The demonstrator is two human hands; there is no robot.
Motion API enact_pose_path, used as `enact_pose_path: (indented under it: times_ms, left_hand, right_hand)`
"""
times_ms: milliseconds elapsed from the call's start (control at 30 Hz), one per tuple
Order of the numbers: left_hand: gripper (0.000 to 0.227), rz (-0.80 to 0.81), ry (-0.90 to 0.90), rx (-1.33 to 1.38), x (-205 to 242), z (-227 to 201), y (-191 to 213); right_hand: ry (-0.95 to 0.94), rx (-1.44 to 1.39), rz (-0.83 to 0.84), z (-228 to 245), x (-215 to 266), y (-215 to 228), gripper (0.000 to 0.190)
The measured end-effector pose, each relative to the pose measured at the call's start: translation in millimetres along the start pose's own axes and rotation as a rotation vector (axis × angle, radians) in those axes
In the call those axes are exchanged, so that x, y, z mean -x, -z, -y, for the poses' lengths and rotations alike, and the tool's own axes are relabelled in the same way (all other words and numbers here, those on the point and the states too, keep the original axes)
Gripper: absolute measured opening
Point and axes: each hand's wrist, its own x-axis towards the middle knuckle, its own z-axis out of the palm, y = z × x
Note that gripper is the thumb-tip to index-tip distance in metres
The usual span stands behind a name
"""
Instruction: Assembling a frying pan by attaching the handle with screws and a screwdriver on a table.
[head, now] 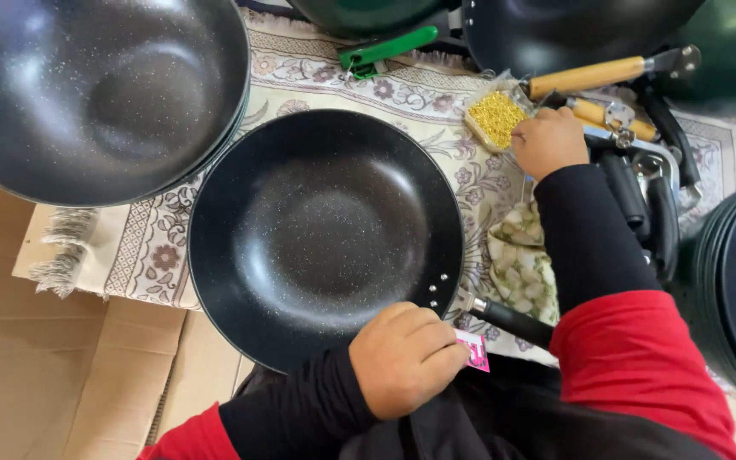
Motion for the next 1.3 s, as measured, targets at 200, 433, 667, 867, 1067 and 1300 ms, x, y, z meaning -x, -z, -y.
enact_pose_path:
  times_ms: [200, 433, 667, 867, 1067, 1300]
  left_hand:
    - [0.019, 0.012, 0.027, 0.053, 8.0, 15.1, -10.6]
    - [0.018, 0.021, 0.02, 0.07, 8.3, 15.2, -8.0]
    - [0.017, 0.004, 0.034, 0.075, 15.0, 16.0, -6.4]
    - [0.015, -0.006, 0.036, 0.092, 17.5, 17.6, -7.4]
    - [0.015, -0.028, 0.041, 0.105, 21.3, 18.9, -6.1]
    - [0.016, -0.045, 0.033, 0.096, 19.1, 15.8, -4.6]
  right_hand:
    - [-0.192, 0.05, 0.266, 15.0, -18.6, -12.9, 0.032]
    - [-0.268, 0.017, 0.308, 15.1, -20.6, -10.4, 0.029]
    - [-0.17, -0.162, 0.155, 27.5, -23.1, 11.5, 0.036]
    - [-0.081, -0.192, 0.449, 34.3, -20.3, 43.0, 0.031]
    - [0.069, -0.137, 0.728, 35.7, 2.5, 78.4, 0.028]
    - [0.084, -0.309, 0.513, 27.0, 17.9, 68.7, 0.029]
